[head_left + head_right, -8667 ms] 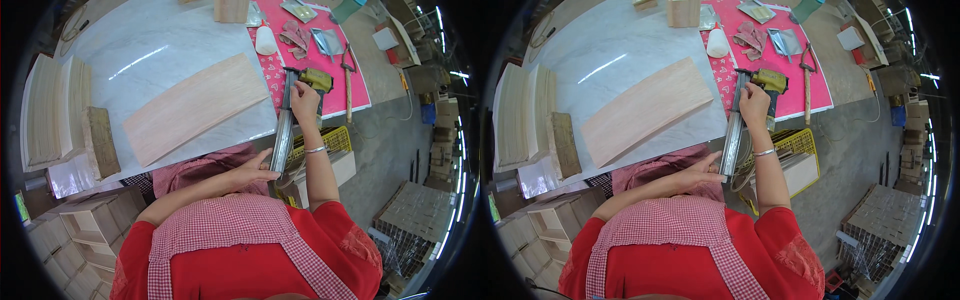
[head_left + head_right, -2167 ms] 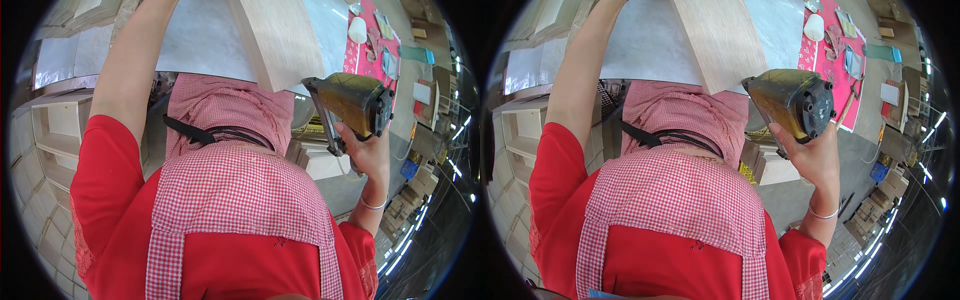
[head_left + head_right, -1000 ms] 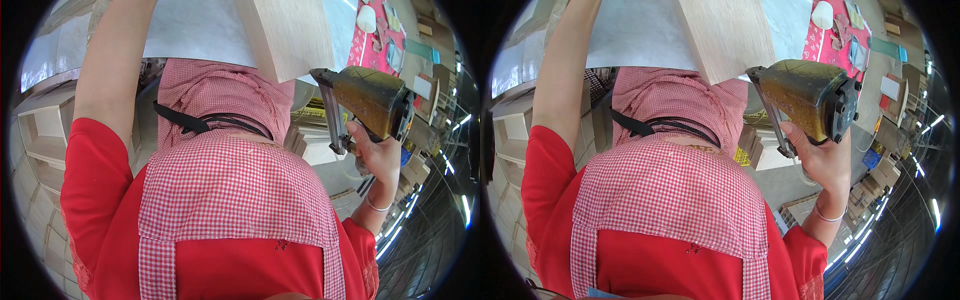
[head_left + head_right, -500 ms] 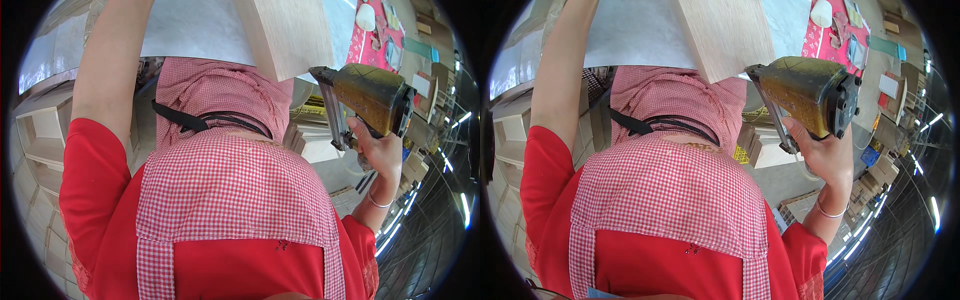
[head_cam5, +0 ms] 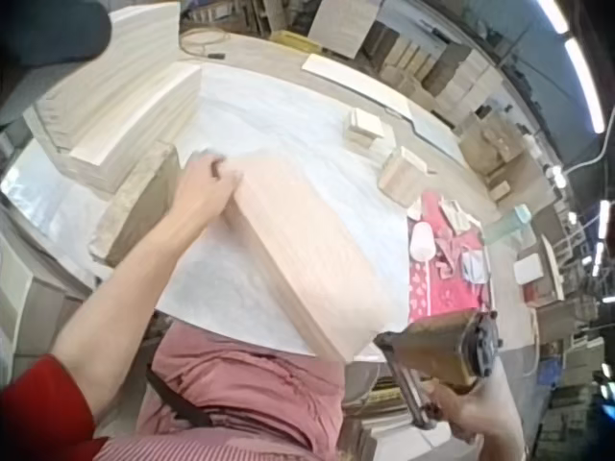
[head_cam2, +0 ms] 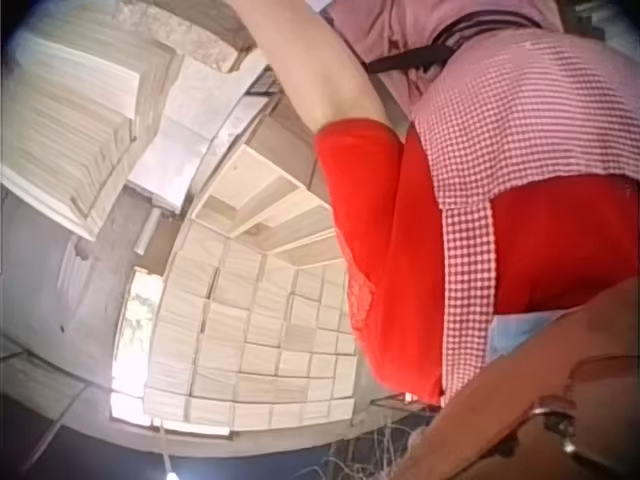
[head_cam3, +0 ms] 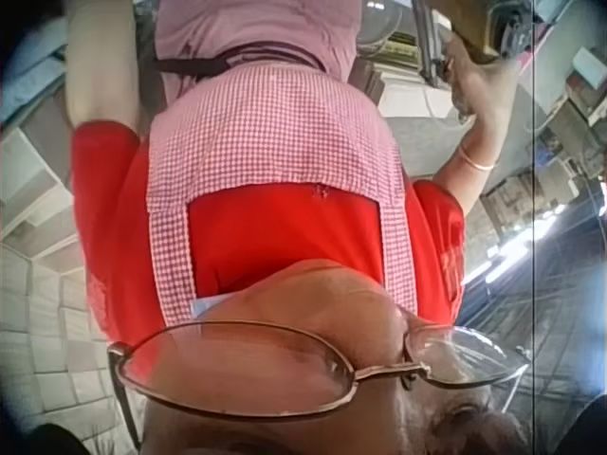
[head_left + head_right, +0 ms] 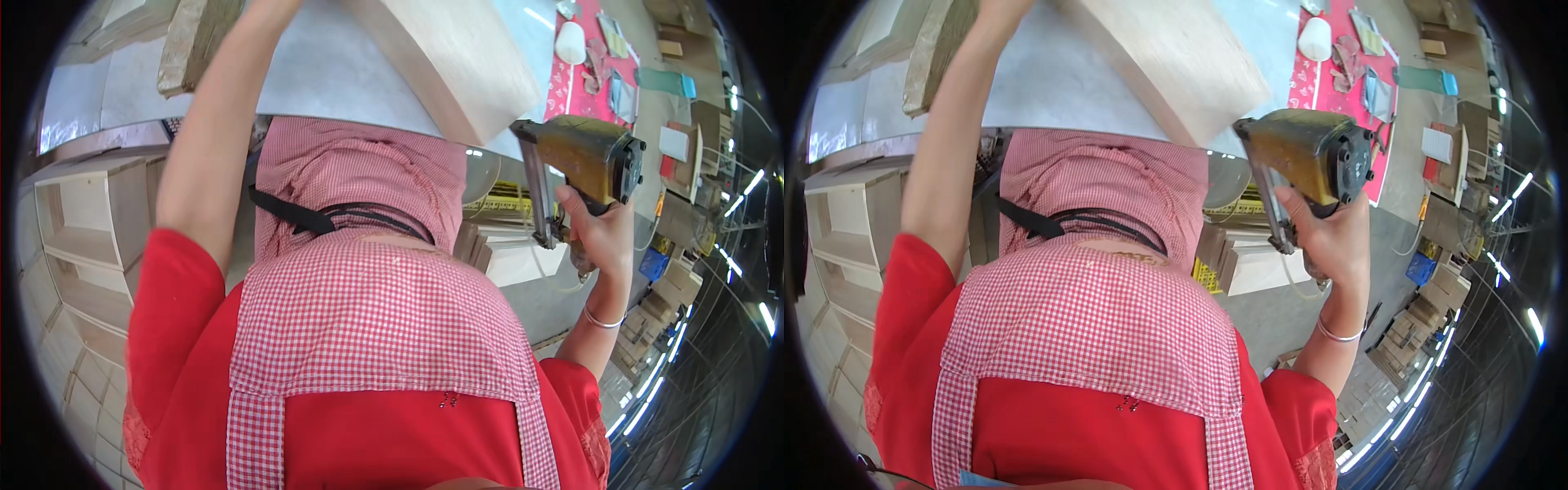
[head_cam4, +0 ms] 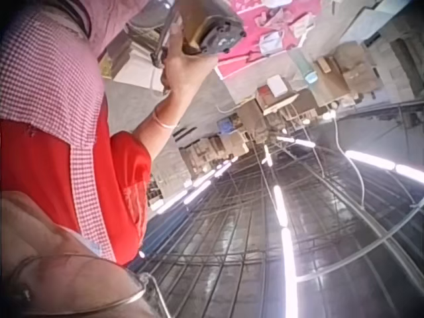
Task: Assembling small wooden boxes by gluing components and securing them with a pneumatic nail gun.
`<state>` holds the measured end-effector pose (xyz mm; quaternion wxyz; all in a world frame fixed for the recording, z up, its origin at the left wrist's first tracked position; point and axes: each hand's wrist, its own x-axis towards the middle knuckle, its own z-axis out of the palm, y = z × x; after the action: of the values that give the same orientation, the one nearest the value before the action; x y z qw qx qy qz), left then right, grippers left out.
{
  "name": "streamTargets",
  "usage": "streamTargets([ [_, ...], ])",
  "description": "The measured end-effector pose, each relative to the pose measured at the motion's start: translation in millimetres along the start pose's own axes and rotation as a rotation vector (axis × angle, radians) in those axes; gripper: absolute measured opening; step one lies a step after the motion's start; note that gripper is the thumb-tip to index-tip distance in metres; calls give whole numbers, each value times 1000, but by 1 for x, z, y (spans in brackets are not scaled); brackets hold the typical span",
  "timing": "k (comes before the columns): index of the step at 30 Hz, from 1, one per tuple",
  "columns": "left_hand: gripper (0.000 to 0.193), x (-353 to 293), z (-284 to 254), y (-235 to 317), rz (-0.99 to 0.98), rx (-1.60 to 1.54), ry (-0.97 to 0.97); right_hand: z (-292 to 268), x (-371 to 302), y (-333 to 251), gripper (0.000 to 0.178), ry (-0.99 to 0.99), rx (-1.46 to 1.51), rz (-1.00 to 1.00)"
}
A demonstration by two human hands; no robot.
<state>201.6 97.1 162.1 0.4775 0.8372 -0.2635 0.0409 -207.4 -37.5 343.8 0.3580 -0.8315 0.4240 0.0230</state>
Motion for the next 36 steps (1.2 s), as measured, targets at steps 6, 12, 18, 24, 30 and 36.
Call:
streamTargets([
  [6, 46, -168, -71, 72, -134, 14, -223, -36, 18, 42, 21, 171, -39, 145],
  [12, 54, -161, -79, 122, 423, 328, -305, -43, 5, 41, 23, 168, 94, 106],
  [18, 58, -126, -47, 111, 616, 437, -475, -45, -2, 47, 25, 134, 105, 122],
  [24, 70, -120, -43, 105, 616, 442, -544, -46, -2, 55, 25, 139, 75, 159],
  [30, 69, -120, -44, 105, 617, 440, -534, -44, -2, 56, 25, 125, 97, 163],
  [36, 62, -126, -36, 108, 573, 409, -498, -35, -10, 44, 23, 157, 15, 111],
])
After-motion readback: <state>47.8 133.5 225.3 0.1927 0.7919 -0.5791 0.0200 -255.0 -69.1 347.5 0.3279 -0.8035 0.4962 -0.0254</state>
